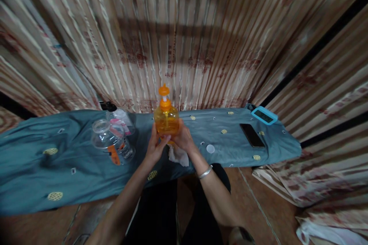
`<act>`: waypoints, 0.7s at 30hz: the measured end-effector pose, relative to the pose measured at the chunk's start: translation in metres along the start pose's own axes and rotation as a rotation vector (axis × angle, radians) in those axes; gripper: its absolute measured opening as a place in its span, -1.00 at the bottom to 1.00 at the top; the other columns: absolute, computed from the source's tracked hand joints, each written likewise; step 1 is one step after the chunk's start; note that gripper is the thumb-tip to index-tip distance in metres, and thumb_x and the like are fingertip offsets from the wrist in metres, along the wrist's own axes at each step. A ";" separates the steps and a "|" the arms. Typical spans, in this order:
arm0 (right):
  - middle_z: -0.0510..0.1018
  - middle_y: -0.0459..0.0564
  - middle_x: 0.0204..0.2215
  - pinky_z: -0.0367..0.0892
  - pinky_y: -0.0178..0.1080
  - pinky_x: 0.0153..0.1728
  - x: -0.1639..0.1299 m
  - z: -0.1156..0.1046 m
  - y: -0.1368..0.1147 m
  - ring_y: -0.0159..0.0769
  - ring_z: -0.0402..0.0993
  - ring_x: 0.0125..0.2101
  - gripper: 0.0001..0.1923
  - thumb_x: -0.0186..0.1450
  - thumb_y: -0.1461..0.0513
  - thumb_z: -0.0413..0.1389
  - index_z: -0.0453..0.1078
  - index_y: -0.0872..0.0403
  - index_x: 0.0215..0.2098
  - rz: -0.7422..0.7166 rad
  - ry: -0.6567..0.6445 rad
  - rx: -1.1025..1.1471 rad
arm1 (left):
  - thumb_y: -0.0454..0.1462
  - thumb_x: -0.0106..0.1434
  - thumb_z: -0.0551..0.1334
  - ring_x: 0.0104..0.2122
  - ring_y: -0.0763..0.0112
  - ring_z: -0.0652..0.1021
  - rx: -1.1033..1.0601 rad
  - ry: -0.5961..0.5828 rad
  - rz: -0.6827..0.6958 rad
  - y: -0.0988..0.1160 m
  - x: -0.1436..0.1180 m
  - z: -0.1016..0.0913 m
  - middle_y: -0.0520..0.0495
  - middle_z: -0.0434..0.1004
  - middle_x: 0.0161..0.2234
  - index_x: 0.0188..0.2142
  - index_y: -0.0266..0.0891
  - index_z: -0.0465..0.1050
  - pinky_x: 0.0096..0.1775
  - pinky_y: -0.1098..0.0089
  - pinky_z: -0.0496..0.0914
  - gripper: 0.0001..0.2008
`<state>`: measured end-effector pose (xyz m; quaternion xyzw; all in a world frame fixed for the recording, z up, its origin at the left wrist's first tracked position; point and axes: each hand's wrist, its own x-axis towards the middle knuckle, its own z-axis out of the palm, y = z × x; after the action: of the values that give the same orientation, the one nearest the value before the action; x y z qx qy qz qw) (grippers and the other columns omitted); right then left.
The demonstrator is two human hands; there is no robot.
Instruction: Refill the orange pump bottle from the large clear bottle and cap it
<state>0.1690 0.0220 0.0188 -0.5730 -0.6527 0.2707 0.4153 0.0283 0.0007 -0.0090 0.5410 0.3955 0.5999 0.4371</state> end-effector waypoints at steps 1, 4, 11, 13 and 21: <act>0.54 0.06 0.04 0.52 0.02 -0.10 0.007 -0.010 0.006 -0.13 0.57 -0.09 -0.63 0.41 0.11 0.20 0.39 0.06 0.12 0.008 0.000 -0.014 | 0.04 0.13 0.40 0.30 0.05 0.37 -0.011 -0.021 0.015 0.000 0.006 0.009 -0.19 0.37 0.27 0.32 -0.11 0.17 0.35 0.03 0.22 -0.15; 0.54 0.06 0.05 0.52 0.03 -0.09 0.026 -0.041 0.029 -0.13 0.57 -0.08 -0.64 0.41 0.11 0.20 0.40 0.06 0.12 0.049 -0.005 -0.047 | 0.03 0.13 0.40 0.28 -0.04 0.38 -0.070 -0.112 0.004 -0.010 0.020 0.039 -0.26 0.33 0.29 0.33 -0.14 0.16 0.33 -0.06 0.23 -0.14; 0.52 0.07 0.09 0.52 0.03 -0.07 0.055 -0.093 0.084 -0.10 0.55 -0.05 -0.64 0.41 0.10 0.20 0.40 0.04 0.13 0.110 -0.143 0.054 | -0.07 0.08 0.45 0.43 -0.15 0.11 -0.043 -0.199 -0.090 -0.041 0.034 0.101 -0.31 0.09 0.41 0.38 -0.21 0.05 0.41 -0.10 0.01 -0.03; 0.52 0.07 0.09 0.52 0.04 -0.07 0.061 -0.099 0.093 -0.10 0.55 -0.04 -0.63 0.41 0.11 0.20 0.40 0.05 0.13 0.129 -0.190 0.104 | -0.11 0.09 0.45 0.45 -0.10 0.05 -0.013 -0.211 -0.104 -0.046 0.038 0.111 -0.36 0.00 0.44 0.40 -0.26 -0.02 0.43 -0.06 -0.04 0.00; 0.52 0.08 0.09 0.51 0.05 -0.07 0.073 -0.102 0.111 -0.10 0.55 -0.04 -0.63 0.41 0.11 0.21 0.40 0.05 0.13 0.200 -0.230 0.215 | -0.13 0.01 0.50 0.47 -0.11 -0.06 0.034 -0.258 -0.154 -0.063 0.054 0.122 -0.43 -0.16 0.47 0.41 -0.28 -0.12 0.44 -0.04 -0.14 0.13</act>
<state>0.3137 0.1026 -0.0044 -0.5525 -0.6030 0.4424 0.3681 0.1544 0.0717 -0.0399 0.5891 0.3867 0.4830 0.5198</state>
